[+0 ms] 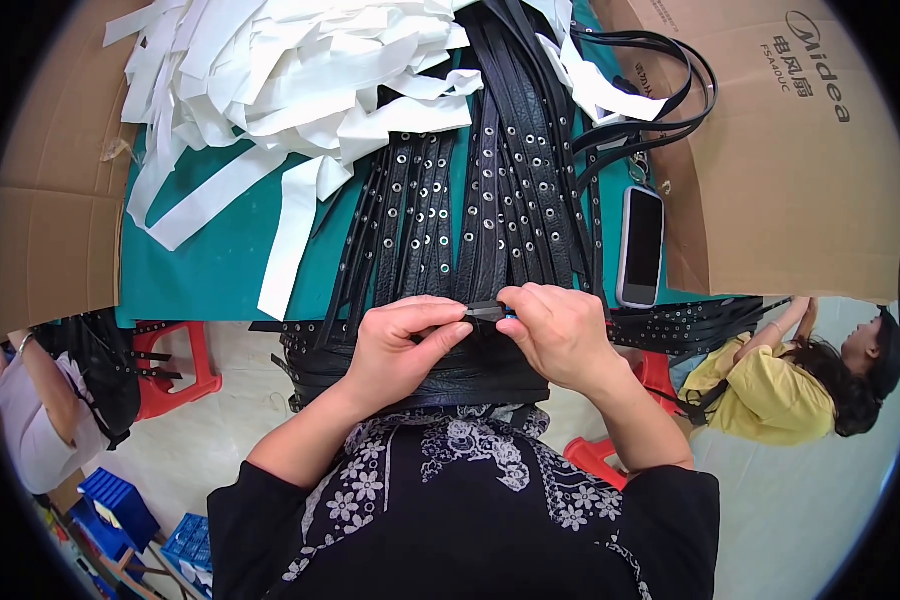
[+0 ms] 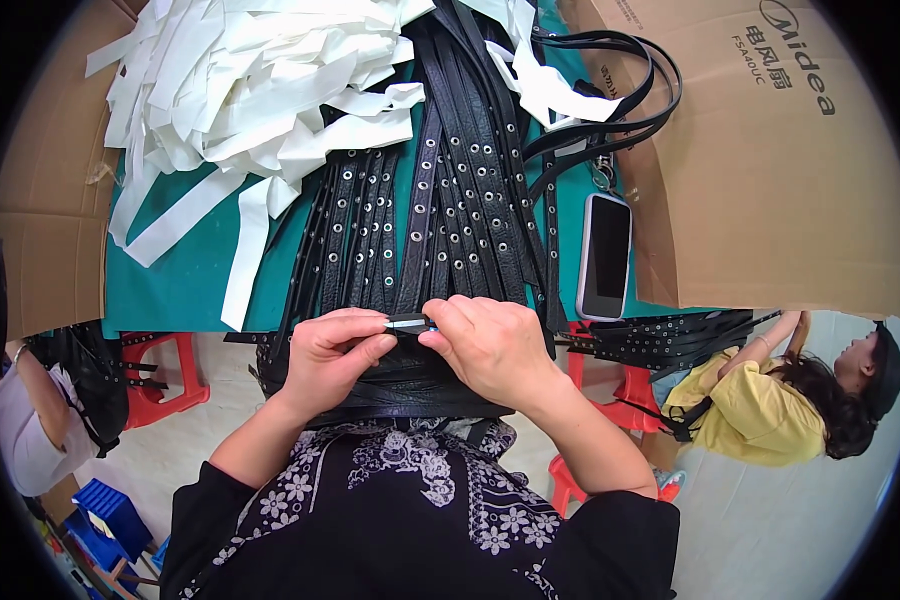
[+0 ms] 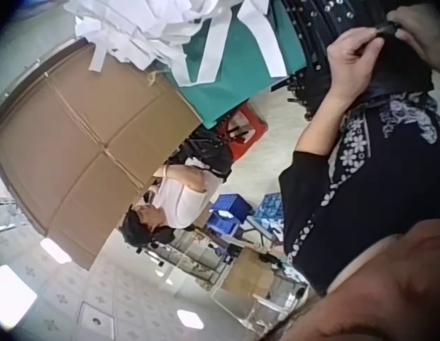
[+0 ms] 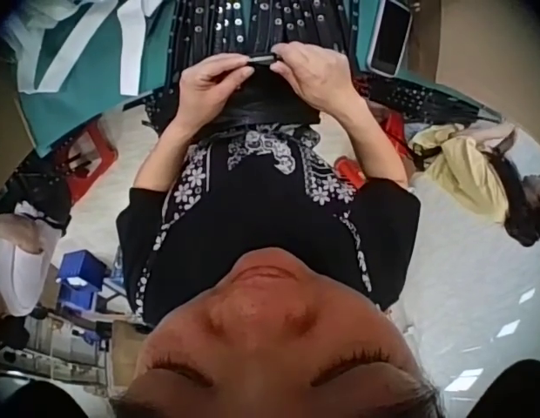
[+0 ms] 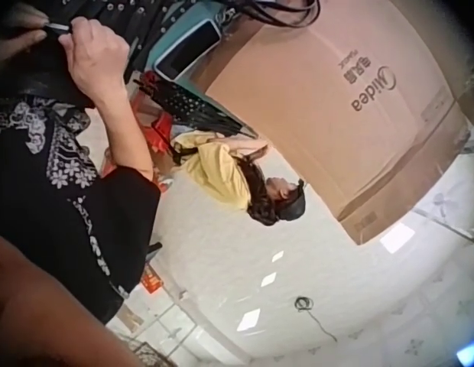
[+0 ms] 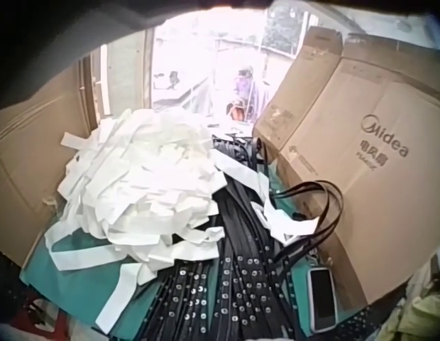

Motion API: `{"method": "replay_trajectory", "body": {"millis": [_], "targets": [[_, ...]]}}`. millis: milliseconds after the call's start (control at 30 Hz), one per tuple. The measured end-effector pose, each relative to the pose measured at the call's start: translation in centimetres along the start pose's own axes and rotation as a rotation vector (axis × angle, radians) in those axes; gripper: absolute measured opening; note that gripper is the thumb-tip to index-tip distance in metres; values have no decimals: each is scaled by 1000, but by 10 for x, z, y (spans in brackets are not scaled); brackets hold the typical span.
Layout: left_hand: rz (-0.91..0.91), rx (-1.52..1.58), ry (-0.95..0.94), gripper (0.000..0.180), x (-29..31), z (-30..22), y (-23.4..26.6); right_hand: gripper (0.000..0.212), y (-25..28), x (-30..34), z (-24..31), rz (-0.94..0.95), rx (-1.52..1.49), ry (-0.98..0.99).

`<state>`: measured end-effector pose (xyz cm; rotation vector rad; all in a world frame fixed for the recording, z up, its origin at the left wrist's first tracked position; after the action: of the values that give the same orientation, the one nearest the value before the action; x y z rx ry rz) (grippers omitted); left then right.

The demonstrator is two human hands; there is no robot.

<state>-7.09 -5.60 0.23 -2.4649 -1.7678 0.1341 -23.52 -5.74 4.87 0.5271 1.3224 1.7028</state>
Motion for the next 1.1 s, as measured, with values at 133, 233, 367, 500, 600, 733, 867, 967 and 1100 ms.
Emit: {"method": "replay_trajectory", "body": {"millis": [133, 233, 367, 500, 600, 733, 867, 967, 1100], "targets": [[9, -22, -17, 14, 0, 1, 1, 22, 1, -3, 0, 0, 14, 8], [9, -31, -26, 15, -1, 2, 2, 21, 1, -3, 1, -1, 53, 10], [-24, -93, -65, 15, 0, -2, 2, 18, 1, -5, -1, 34, 60, 13], [-83, -103, 7, 13, 2, -13, -1, 25, -2, 4, -18, -226, -258, -279], [-91, -475, -185, 13, 0, -19, -2, 28, -33, 13, -30, -200, -911, -737], [-142, -757, -559, 17, 6, -30, -6, 19, -58, -1, -9, -71, -1320, -965], [-92, -750, -683, 24, 9, -35, -2, 22, -59, -10, -5, -17, -1597, -890], [-177, -453, -329, 38, 12, -36, 20, 22, -60, -14, -5, 10, -1674, -810], [-80, 342, 345, 25, 15, 3, 22, 24, -60, -19, -2, 69, -1584, -763]]}}
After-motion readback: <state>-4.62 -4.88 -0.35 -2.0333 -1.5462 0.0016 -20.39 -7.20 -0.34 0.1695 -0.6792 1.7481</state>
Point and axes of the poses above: each hand's wrist, its own x-axis away from the middle knuckle, its own y-axis out of the back of the hand, z = x × y, the point moved 4 cm from there along -x, towards the middle knuckle, and after that the axes turned 5 degrees about x, right-handed, at the moved point
